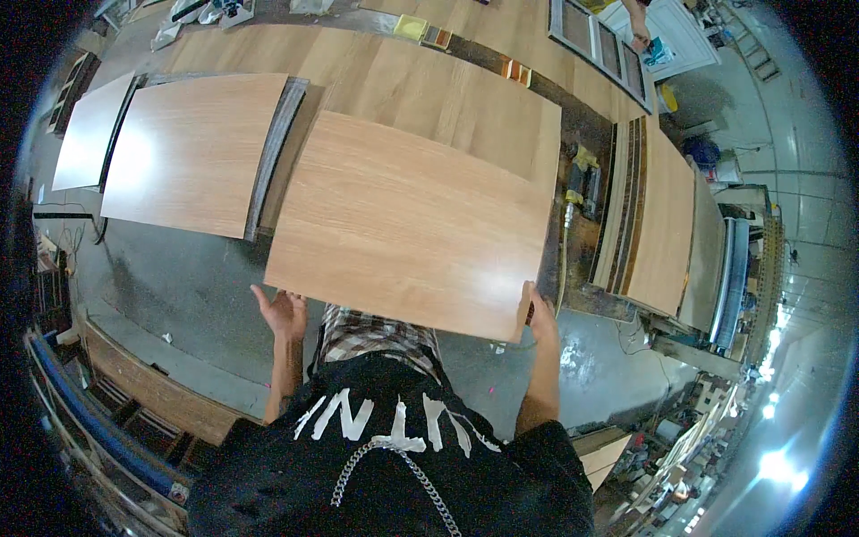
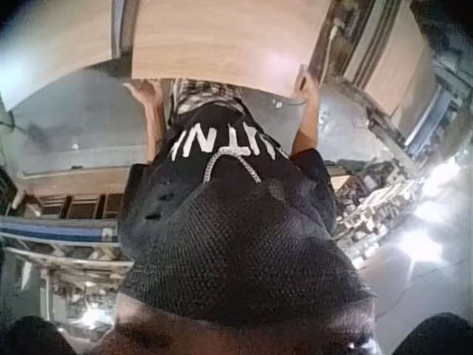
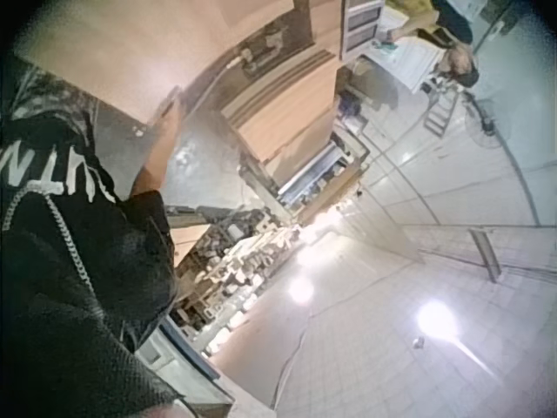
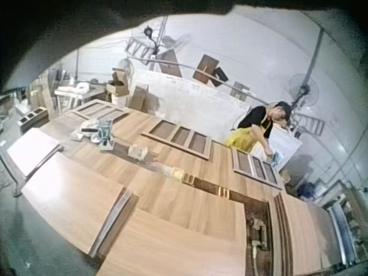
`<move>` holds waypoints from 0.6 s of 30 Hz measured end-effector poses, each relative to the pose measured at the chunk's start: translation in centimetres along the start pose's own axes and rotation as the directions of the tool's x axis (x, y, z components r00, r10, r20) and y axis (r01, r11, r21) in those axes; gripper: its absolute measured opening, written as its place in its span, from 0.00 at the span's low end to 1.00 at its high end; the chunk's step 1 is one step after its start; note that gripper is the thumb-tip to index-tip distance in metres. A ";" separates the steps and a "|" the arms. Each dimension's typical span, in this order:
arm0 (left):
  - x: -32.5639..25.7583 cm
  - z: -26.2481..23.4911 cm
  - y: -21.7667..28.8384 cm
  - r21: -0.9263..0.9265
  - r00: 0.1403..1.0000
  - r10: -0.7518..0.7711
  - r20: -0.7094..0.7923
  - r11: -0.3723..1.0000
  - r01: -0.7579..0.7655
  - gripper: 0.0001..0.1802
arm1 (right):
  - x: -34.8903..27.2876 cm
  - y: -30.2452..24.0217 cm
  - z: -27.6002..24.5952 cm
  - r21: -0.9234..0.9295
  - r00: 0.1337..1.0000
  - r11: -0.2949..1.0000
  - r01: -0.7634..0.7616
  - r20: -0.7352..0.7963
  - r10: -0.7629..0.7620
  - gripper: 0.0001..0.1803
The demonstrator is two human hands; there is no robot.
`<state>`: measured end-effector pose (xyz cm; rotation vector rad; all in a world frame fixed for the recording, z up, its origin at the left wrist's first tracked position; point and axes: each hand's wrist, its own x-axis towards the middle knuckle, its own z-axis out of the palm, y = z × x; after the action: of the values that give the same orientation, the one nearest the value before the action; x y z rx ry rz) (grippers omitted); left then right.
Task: The person aligns wooden panels on a workbench and fastens them using a pneumatic nail gun, then wipes the surface with a cloth. The person retrieves additional panels from another workstation and nails them together using the nail gun.
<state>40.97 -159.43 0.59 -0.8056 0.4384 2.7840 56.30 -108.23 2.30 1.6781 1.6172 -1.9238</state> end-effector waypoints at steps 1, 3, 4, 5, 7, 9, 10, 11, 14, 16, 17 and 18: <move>-0.8 2.1 -0.1 -0.037 0.991 0.051 -0.124 0.998 -0.056 0.46 | -0.2 -0.3 -0.2 0.001 1.000 1.000 0.013 -0.006 -0.012 0.34; -2.3 3.2 -0.1 -0.104 0.999 0.020 -0.026 0.994 -0.023 0.47 | -1.4 0.5 -1.2 0.038 0.969 0.987 0.159 0.183 -0.163 0.37; -2.7 4.6 -1.0 -0.061 0.996 0.007 0.084 0.998 -0.002 0.48 | -1.7 0.4 -1.4 0.030 0.970 0.994 0.107 0.214 -0.110 0.25; -3.1 5.5 -2.0 -0.013 0.981 -0.014 0.194 1.000 0.017 0.49 | -2.3 0.7 -1.7 0.039 0.974 0.993 0.109 0.197 -0.115 0.25; -3.5 5.9 -2.4 0.030 0.982 0.110 0.156 0.993 -0.116 0.43 | -6.0 -0.8 1.8 0.052 0.973 0.997 -0.050 0.229 0.037 0.25; -2.8 7.9 -2.9 0.321 0.992 0.099 0.078 0.940 -0.119 0.36 | -6.5 -0.1 2.5 0.174 0.990 0.984 0.046 0.127 -0.069 0.24; -2.2 8.4 -2.8 0.306 0.996 0.061 0.062 0.949 -0.077 0.29 | -5.9 0.9 2.1 0.193 0.977 0.973 0.126 0.148 -0.156 0.24; -1.3 8.0 -2.5 0.342 0.997 0.000 0.083 0.939 -0.029 0.29 | -5.3 1.7 1.4 0.216 0.957 0.955 0.203 0.161 -0.240 0.24; -1.3 8.5 -1.0 0.453 0.988 0.154 0.016 0.880 -0.144 0.20 | -10.5 -4.3 5.5 0.138 1.000 0.990 0.006 0.028 -0.010 0.18; -0.7 10.5 0.3 0.531 0.991 0.130 0.039 0.837 -0.130 0.20 | -9.1 -4.8 4.4 0.272 0.943 0.958 0.095 0.285 -0.174 0.18; -0.6 11.5 1.2 0.548 0.979 0.200 0.044 0.814 -0.191 0.20 | -8.9 -5.4 4.9 0.308 0.943 0.949 0.069 0.289 -0.163 0.17; -0.1 13.1 -0.4 0.580 0.992 0.103 0.079 0.805 -0.130 0.20 | -6.9 -4.3 2.3 0.409 0.917 0.896 0.175 0.265 -0.300 0.16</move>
<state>34.86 -154.60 11.11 -0.5748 1.2946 2.5114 54.53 -111.69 9.79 1.2070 1.4506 -2.6128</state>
